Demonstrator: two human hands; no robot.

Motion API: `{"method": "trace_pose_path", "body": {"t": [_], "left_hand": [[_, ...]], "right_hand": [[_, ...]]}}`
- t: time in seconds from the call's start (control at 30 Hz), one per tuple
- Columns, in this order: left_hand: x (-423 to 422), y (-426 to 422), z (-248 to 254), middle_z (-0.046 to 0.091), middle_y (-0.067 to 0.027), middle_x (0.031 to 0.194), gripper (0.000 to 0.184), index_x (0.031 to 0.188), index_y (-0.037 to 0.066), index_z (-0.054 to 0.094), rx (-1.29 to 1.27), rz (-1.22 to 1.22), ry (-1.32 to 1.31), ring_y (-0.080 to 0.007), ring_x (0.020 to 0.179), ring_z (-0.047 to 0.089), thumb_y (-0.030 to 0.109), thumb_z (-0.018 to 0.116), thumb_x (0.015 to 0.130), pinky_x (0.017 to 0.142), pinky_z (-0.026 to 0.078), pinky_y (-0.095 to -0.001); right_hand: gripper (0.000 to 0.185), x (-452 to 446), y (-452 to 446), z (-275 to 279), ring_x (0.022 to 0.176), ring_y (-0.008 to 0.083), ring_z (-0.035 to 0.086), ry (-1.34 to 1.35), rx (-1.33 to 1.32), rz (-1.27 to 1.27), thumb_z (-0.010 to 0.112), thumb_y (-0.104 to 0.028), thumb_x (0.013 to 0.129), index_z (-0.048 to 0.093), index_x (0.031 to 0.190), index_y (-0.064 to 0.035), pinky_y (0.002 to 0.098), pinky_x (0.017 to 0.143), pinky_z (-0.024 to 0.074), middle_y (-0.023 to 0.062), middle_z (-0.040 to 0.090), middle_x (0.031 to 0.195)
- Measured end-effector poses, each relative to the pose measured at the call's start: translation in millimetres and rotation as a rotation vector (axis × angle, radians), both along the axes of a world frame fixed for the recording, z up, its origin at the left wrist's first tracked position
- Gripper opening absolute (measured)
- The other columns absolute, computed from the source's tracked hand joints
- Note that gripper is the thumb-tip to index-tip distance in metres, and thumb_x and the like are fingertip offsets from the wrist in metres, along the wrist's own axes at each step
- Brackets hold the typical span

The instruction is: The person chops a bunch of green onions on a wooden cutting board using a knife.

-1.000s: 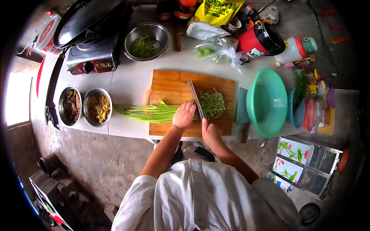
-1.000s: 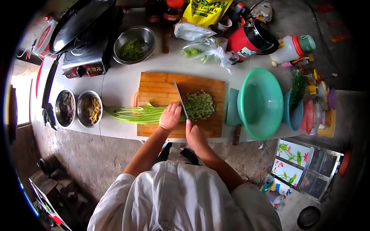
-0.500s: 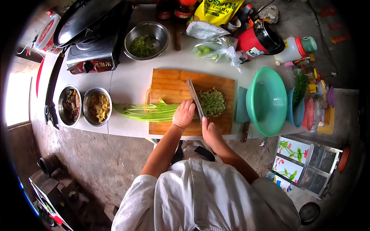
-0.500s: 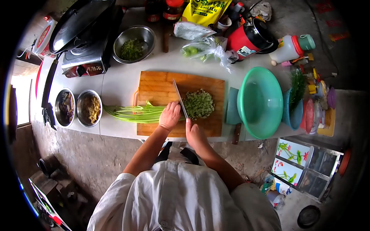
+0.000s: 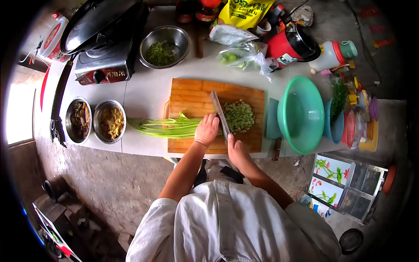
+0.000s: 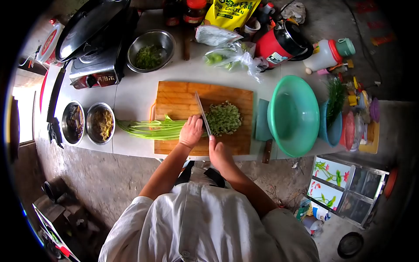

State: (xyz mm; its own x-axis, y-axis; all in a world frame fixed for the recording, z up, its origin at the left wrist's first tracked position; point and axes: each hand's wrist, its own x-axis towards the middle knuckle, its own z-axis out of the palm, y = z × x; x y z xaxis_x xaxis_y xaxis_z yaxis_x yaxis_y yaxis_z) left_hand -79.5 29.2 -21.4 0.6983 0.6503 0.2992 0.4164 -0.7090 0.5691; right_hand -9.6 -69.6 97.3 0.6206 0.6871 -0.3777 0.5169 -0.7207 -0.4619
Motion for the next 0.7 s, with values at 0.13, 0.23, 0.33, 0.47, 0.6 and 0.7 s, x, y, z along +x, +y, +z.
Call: {"method": "trace_pose_path", "body": {"t": [0.13,0.23,0.33,0.47,0.6,0.7], "left_hand": [[0.6,0.1,-5.0,0.051,-0.0147,0.103,0.024,0.087,0.002,0.048,-0.020,0.007,0.001,-0.0310,0.094,0.050,0.007,0.059,0.067,0.082,0.045,-0.0360],[-0.5,-0.5,0.8,0.051,-0.0153,0.102,0.024,0.086,0.002,0.047,-0.048,0.008,-0.007,-0.0318,0.093,0.050,0.007,0.059,0.066,0.082,0.045,-0.0360],[-2.2,0.0,0.3,0.051,-0.0150,0.102,0.024,0.088,0.003,0.047,-0.040,0.007,0.014,-0.0306,0.094,0.050,0.009,0.059,0.067,0.081,0.044,-0.0356],[-2.7,0.5,0.9,0.050,-0.0163,0.100,0.024,0.087,0.002,0.047,-0.050,-0.004,-0.041,-0.0323,0.092,0.049,0.006,0.057,0.066,0.081,0.044,-0.0380],[-1.9,-0.1,-3.6,0.050,-0.0163,0.100,0.023,0.087,0.002,0.047,-0.026,0.003,-0.003,-0.0323,0.091,0.049,0.006,0.057,0.066,0.081,0.043,-0.0375],[-0.1,-0.2,-2.9,0.050,-0.0167,0.101,0.023,0.087,0.002,0.047,-0.078,0.019,-0.009,-0.0328,0.092,0.049,0.005,0.056,0.067,0.082,0.043,-0.0380]], "right_hand": [[0.068,-1.7,13.1,-22.2,0.068,0.0484,0.056,-0.035,-0.082,-0.022,0.032,-0.047,0.092,0.056,0.057,0.0054,0.0521,0.061,0.0446,0.0309,0.055,0.063],[0.068,4.4,9.1,-20.4,0.065,0.0478,0.056,-0.055,0.027,-0.043,0.032,-0.047,0.092,0.056,0.057,0.0059,0.0523,0.058,0.0440,0.0305,0.054,0.061],[0.068,10.6,-3.7,-18.6,0.065,0.0475,0.055,0.012,0.109,0.027,0.032,-0.046,0.093,0.055,0.057,0.0065,0.0524,0.058,0.0428,0.0319,0.052,0.061],[0.069,3.4,-5.3,-5.0,0.065,0.0475,0.055,0.011,0.009,0.026,0.031,-0.047,0.093,0.056,0.057,0.0066,0.0524,0.059,0.0433,0.0317,0.053,0.061],[0.069,-5.7,8.2,-20.1,0.067,0.0475,0.056,0.008,-0.095,-0.015,0.031,-0.048,0.092,0.057,0.059,0.0066,0.0517,0.061,0.0451,0.0311,0.055,0.063],[0.069,-4.7,9.1,-21.6,0.068,0.0475,0.057,-0.006,-0.095,-0.032,0.031,-0.049,0.091,0.058,0.060,0.0062,0.0511,0.063,0.0459,0.0306,0.056,0.064]]}}
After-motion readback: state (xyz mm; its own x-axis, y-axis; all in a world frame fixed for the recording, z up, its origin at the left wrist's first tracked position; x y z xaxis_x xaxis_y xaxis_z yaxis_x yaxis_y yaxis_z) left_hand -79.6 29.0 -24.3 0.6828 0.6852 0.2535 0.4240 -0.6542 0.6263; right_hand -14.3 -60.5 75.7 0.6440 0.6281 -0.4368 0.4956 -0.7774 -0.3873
